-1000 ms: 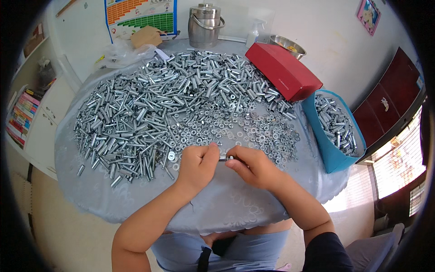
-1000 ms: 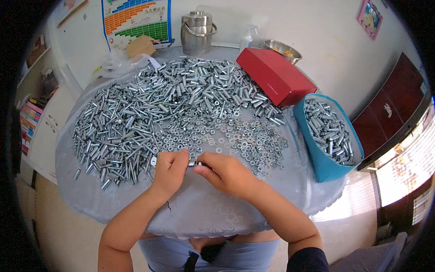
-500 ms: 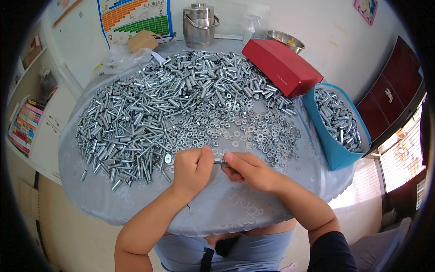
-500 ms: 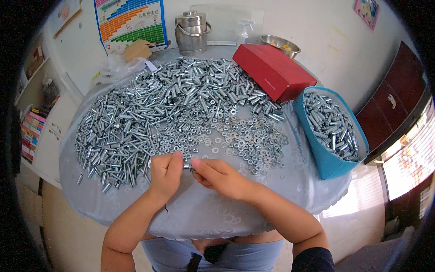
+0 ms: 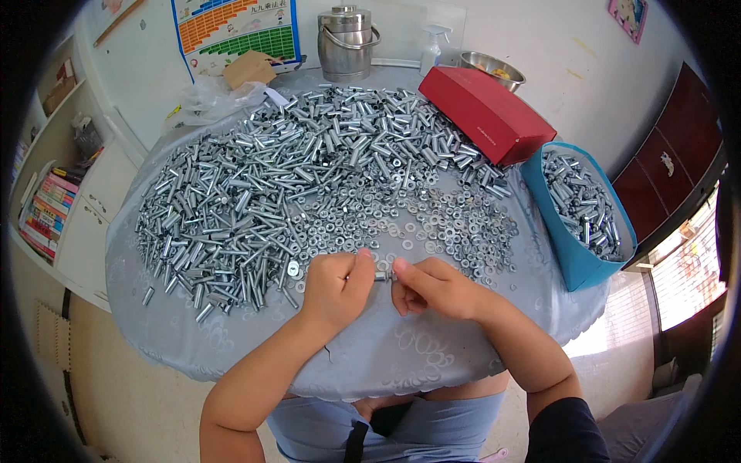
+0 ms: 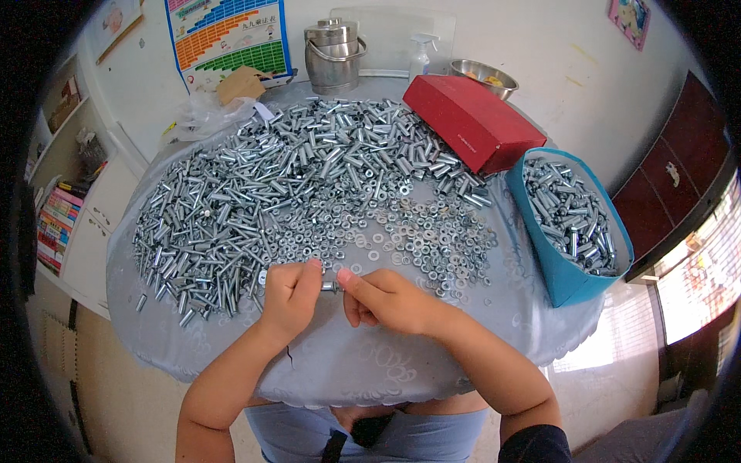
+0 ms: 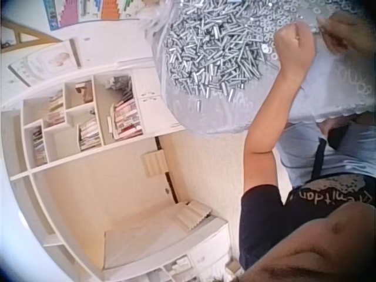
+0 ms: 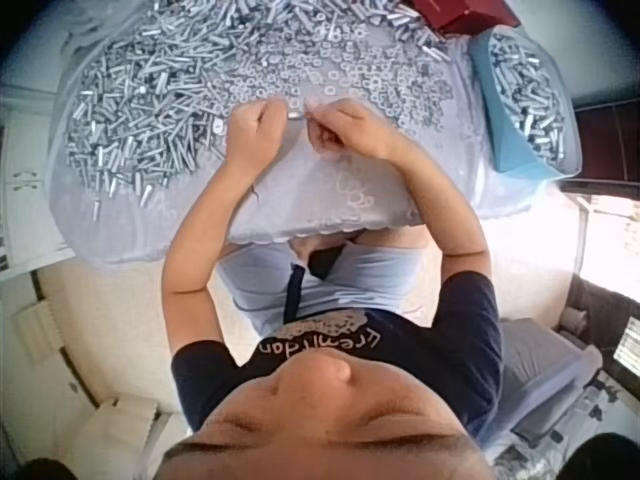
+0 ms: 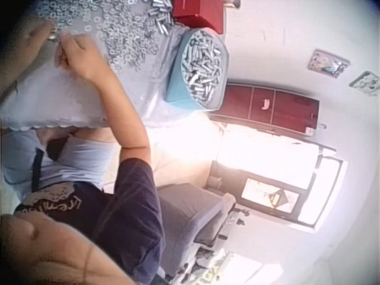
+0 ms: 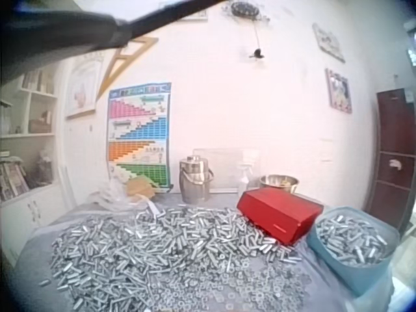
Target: The person sits at a table covered with a large pile of metal bolts, nuts, and washers. They repeatedly pick up a bolt, slide a washer onto it, and screw a nut onto the bolt by hand. The completed fastener assemblies are placed into a blue plastic bin on the right side of the table.
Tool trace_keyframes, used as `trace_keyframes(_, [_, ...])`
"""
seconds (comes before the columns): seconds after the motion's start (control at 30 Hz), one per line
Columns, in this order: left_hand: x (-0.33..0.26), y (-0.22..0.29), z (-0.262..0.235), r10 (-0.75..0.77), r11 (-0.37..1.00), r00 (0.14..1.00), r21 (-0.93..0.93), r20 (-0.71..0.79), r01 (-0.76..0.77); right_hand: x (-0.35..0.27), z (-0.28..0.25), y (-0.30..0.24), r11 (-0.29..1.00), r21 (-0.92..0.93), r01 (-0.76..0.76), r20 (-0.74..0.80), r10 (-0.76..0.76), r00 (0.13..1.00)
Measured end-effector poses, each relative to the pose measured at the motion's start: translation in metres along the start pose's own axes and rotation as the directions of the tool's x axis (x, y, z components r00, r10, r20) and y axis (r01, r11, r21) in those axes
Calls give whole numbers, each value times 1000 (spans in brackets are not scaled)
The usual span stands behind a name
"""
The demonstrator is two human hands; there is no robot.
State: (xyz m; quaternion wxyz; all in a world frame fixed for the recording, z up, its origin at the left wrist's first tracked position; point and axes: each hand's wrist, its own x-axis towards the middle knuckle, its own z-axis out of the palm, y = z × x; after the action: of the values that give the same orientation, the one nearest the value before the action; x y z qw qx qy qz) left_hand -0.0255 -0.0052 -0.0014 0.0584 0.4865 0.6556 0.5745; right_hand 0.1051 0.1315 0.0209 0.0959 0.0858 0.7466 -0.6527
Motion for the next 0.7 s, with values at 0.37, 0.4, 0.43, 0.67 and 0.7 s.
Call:
trace_keyframes(0.37, [-1,2,-1,-48,999,999,-18,24,48,-4,8,-6,959,-243,144,-143,-182,973])
trace_keyframes(0.4, [1,3,-1,-67,998,997,-20,28,67,-5,8,-7,940,-284,189,-151,-238,959])
trace_keyframes(0.43, [1,3,0,-58,998,998,-12,29,59,-6,9,-7,940,-266,215,-164,-264,950])
trace_keyframes(0.67, [-1,3,0,-13,999,998,42,54,11,-6,11,-12,981,-134,142,-195,-167,966])
trace_keyframes(0.7, [-1,3,0,-14,999,998,38,54,12,-6,13,-11,966,-126,226,-235,-250,939])
